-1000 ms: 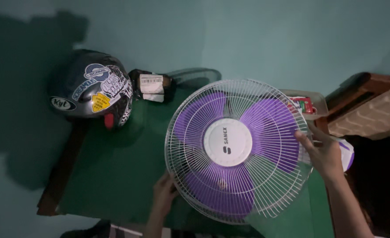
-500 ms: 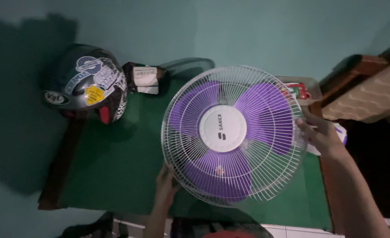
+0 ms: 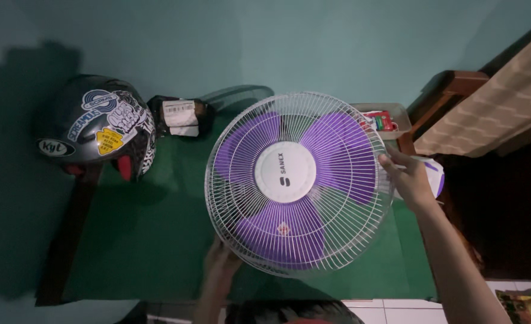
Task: The person assembles a purple electric fan by hand. They attach the front wire grille to the fan head, align it with the blades, and press it into place. The person then rotates and adjusts the grille to ensure it is securely fastened.
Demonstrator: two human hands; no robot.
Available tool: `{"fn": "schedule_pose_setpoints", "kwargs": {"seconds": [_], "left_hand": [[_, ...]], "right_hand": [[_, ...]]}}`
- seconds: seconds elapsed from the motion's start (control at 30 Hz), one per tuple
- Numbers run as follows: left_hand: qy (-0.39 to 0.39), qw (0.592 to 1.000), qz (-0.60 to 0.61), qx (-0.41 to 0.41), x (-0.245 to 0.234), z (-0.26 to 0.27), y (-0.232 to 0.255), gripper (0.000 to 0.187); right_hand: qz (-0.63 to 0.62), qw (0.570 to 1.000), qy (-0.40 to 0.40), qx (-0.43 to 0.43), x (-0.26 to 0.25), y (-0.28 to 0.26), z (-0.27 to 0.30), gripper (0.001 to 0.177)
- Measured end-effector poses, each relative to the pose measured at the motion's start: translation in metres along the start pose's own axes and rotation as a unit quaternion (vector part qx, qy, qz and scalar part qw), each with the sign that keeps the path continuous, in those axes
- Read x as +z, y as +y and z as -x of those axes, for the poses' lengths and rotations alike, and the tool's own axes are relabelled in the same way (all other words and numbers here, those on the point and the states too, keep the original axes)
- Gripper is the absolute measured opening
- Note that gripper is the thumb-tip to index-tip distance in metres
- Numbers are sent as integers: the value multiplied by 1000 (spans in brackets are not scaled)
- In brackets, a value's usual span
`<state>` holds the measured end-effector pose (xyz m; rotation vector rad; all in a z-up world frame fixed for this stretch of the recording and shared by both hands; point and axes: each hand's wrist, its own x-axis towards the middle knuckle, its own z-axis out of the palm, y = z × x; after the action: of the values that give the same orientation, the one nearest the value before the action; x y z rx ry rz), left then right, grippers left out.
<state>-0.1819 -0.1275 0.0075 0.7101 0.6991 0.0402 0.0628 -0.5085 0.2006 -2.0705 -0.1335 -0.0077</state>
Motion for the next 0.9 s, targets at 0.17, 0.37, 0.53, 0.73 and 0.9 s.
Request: {"fn": "schedule_pose_setpoints", "kwargs": {"seconds": [0.17, 0.37, 0.53, 0.73, 0.9], "left_hand": [[41, 997, 56, 22, -9, -8, -33, 58], [118, 989, 88, 22, -3, -18, -57, 51], [36, 991, 128, 13, 13, 14, -56, 53], [-29, 994, 99, 37, 32, 42, -40, 55], [-26, 994, 95, 49, 27, 40, -45, 55]], "right_hand": [[-43, 998, 13, 51, 6, -6, 4, 53], [-29, 991, 110, -64, 25, 3, 11, 51], [-17, 990, 120, -72, 29, 7, 10, 51], [-95, 994, 50, -5, 18, 12, 16, 59], [-264, 961, -73, 22, -6, 5, 36, 67]]}}
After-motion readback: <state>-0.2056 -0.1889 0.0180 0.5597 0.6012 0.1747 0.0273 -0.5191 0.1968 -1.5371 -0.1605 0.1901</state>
